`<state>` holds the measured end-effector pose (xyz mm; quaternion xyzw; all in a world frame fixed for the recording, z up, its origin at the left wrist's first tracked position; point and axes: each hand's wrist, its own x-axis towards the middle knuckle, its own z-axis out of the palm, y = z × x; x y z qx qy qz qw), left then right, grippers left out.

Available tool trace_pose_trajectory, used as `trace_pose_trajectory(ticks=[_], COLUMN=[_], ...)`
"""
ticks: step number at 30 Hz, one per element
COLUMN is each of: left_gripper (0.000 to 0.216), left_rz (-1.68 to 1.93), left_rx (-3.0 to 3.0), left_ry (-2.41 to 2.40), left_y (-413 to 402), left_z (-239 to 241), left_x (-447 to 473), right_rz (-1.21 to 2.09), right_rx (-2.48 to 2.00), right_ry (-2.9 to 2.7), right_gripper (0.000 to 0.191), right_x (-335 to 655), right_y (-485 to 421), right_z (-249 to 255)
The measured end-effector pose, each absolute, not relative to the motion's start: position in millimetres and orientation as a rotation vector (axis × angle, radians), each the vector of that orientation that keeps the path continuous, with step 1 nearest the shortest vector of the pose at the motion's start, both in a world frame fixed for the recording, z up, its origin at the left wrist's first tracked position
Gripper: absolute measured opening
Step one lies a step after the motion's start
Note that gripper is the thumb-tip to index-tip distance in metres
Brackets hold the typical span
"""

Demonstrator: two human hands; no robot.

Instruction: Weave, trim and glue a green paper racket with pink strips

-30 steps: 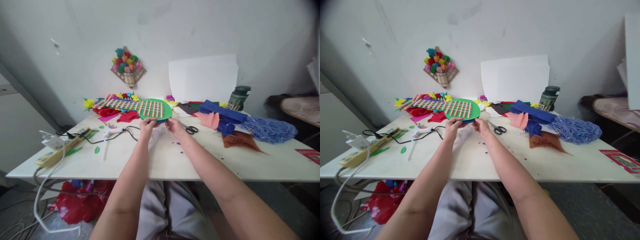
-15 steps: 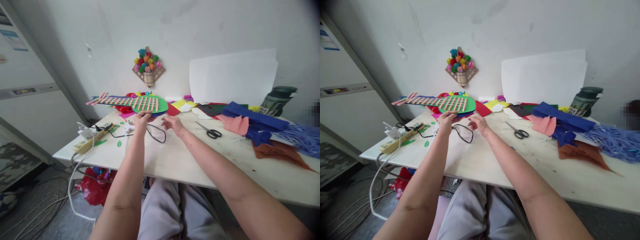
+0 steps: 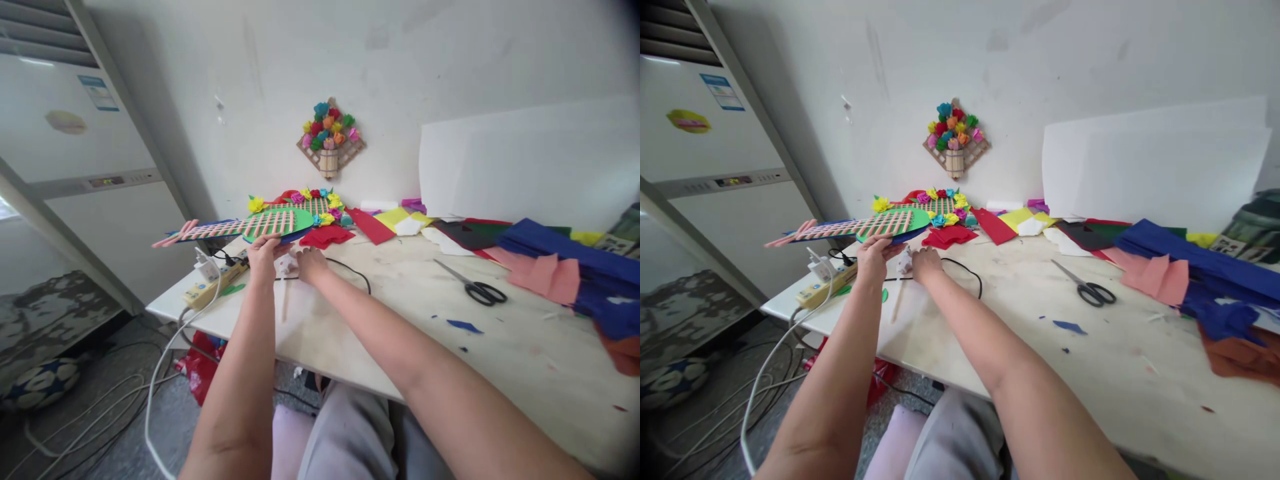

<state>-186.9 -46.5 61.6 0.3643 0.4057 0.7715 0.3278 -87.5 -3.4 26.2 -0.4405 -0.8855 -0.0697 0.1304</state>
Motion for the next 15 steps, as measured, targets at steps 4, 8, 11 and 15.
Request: trace_pose_trajectory(ticks=[4,8,11,15], left_gripper=[0.020,0.018,0.018,0.019], left_rz=[2.050,2.090,2.125,2.101], left_rx=[0.906,0.872,0.846,0.857], left_ry=[1.042,0.971,0.889,0.817], left_y=[-47,-47,-44,-38], left_z=[60,65,68,69], left_x=[-193,-194,-188,-160], right_rz=[-0.226,-0.299,-0.368,-0.157], right_rx=[-1.289,-1.283,-1.327,-1.502], right_ry=[-2.560,-2.539,-2.404,-2.134], right_gripper=[0.037,0.032,0.032,0.027], right_x=[-96,-77,-40,28], right_y=[-3,-3,-7,-12], right_z=[25,33,39,37])
